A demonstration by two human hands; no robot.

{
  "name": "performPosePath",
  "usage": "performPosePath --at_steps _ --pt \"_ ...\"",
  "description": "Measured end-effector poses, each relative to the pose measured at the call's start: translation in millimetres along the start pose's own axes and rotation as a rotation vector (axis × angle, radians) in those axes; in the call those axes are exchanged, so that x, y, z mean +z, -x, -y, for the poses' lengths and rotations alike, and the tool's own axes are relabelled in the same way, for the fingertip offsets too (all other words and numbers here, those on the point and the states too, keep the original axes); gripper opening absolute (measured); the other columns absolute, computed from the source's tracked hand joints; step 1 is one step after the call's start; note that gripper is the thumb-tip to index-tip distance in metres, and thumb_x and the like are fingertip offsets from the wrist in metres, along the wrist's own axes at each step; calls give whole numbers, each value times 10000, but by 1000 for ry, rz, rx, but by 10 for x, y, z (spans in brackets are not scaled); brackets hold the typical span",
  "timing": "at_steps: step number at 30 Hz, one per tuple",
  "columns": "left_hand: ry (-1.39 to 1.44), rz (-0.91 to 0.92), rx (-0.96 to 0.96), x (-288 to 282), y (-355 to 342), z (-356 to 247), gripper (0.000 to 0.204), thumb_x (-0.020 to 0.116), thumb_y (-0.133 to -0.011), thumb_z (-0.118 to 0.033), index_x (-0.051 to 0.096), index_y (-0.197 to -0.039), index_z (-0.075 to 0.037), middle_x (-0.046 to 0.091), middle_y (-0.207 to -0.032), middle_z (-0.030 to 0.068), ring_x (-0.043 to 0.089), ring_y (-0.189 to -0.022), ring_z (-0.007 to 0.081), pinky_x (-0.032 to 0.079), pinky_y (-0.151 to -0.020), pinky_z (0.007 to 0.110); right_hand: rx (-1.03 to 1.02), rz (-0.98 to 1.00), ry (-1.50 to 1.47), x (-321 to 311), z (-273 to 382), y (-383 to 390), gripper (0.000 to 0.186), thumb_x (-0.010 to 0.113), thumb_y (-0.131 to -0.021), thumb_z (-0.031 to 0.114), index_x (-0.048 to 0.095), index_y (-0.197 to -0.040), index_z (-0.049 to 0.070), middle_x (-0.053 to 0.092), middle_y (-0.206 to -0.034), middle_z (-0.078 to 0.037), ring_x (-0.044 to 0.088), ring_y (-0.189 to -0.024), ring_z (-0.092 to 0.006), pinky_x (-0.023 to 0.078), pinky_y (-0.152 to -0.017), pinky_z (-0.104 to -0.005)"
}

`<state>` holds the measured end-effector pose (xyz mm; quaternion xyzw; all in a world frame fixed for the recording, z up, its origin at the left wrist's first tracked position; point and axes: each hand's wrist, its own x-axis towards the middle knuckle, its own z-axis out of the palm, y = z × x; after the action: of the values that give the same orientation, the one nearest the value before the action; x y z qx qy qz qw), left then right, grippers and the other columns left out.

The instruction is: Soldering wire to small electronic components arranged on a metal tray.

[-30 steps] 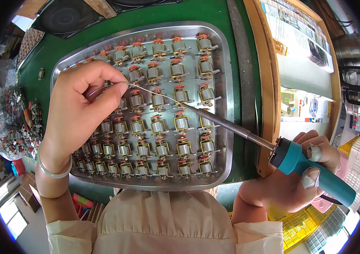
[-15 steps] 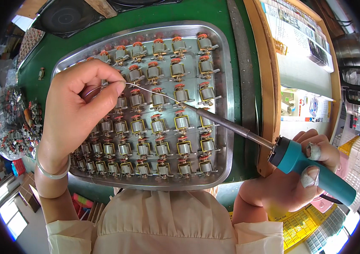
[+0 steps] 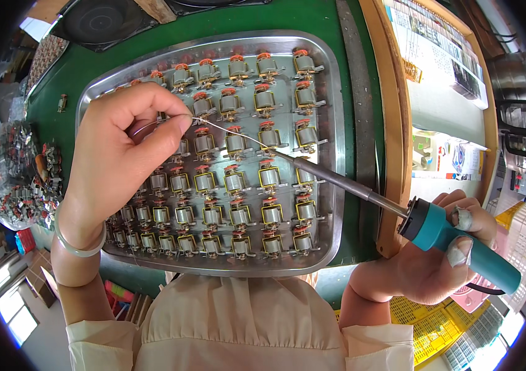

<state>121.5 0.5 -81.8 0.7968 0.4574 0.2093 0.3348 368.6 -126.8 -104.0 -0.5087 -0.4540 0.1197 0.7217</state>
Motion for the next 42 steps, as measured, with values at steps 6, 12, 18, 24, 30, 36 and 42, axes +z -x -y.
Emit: performPosePath --at_steps 6,12,18,24,30,36,42 --pt "17 12 1 26 -11 -2 29 570 -684 -6 546 -696 -17 281 -475 -57 238 -440 16 183 -408 190 1 6 16 -2 -15 -1 231 476 -717 193 452 -802 -21 394 -641 -83 344 -577 -159 292 -539 -270" --pt "12 21 4 16 -8 -8 24 568 -689 -9 546 -696 -16 279 -475 -59 239 -444 12 181 -410 189 -2 9 27 8 -26 -2 236 463 -724 200 448 -802 -22 395 -640 -86 342 -572 -156 290 -533 -266" --pt "4 -15 -9 -31 -7 2 31 573 -687 -9 548 -704 -16 269 -481 -70 226 -450 10 175 -416 185 -29 -141 36 55 11 -14 262 457 -729 230 439 -800 -21 388 -591 -81 340 -550 -152 283 -510 -265" --pt "-13 -26 -51 -103 58 3 31 571 -693 -5 550 -708 -20 270 -489 -79 219 -458 5 171 -421 181 -10 34 -82 -89 87 19 292 450 -743 246 462 -855 -23 421 -673 -101 348 -620 -173 290 -576 -277" --pt "7 -22 -141 -181 148 75 32 574 -693 -9 550 -708 -23 272 -495 -77 222 -461 7 175 -424 179 37 197 -71 65 89 84 288 468 -749 228 465 -852 -41 419 -721 -105 368 -669 -193 330 -614 -276" --pt "-17 -21 -58 -166 162 132 38 575 -685 -12 546 -708 -15 270 -492 -66 228 -456 14 184 -422 184 19 62 9 240 48 82 258 497 -736 205 446 -802 -40 401 -589 -80 368 -515 -147 306 -429 -229" --pt "-2 -16 -54 -151 168 145 33 573 -683 -14 544 -699 -16 288 -482 -57 239 -449 18 192 -414 191 16 43 -7 278 65 87 253 489 -728 197 443 -783 -45 391 -574 -79 357 -493 -142 298 -411 -225"
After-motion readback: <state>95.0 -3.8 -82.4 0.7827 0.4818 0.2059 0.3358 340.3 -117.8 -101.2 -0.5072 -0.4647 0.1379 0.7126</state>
